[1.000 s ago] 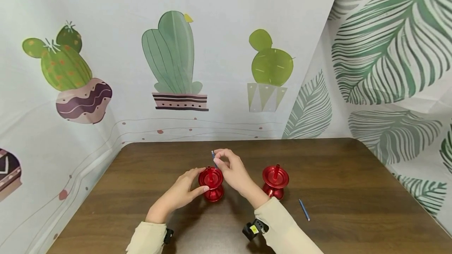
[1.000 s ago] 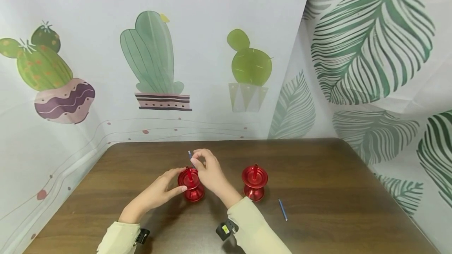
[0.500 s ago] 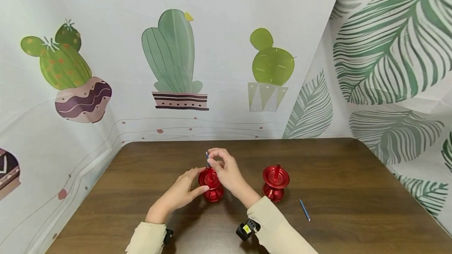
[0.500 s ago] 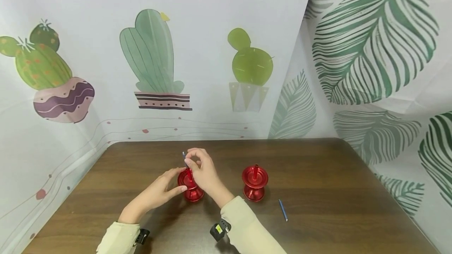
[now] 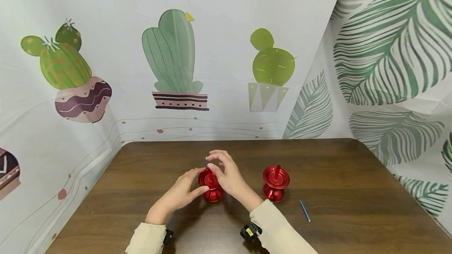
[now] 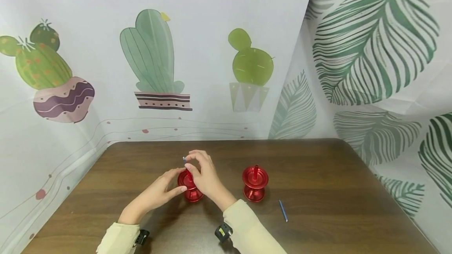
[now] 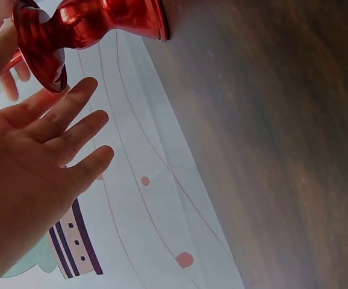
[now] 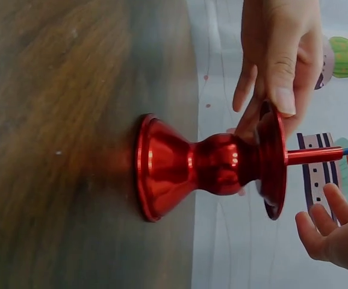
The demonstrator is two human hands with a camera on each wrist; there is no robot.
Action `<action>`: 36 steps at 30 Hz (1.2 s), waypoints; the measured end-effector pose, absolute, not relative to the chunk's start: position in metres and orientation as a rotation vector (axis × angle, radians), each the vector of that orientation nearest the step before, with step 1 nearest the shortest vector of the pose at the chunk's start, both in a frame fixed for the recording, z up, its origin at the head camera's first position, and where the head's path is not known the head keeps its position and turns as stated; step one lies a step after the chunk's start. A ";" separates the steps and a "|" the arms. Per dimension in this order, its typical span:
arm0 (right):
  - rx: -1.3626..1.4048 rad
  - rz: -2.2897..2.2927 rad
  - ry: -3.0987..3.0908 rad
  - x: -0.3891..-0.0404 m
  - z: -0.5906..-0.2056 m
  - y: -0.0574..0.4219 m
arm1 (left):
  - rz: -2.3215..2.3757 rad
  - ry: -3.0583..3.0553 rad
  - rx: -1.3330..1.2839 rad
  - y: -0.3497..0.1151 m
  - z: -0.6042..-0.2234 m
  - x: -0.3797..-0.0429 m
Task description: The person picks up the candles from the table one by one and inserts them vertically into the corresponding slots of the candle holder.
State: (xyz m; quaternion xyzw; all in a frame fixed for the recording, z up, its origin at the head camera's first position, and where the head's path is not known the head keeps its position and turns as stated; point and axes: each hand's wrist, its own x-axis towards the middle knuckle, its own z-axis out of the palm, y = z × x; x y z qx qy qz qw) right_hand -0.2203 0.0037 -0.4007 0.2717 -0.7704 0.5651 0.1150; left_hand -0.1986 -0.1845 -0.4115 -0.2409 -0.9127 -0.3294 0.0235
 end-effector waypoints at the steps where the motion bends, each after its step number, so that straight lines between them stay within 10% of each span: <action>1: 0.803 1.651 -2.256 -0.220 -0.400 0.003 | -1.024 -2.827 -0.744 -0.185 -0.412 -0.198; 36: 0.932 1.352 -2.509 -0.200 -0.387 0.027 | -0.792 -2.680 -0.633 -0.179 -0.395 -0.185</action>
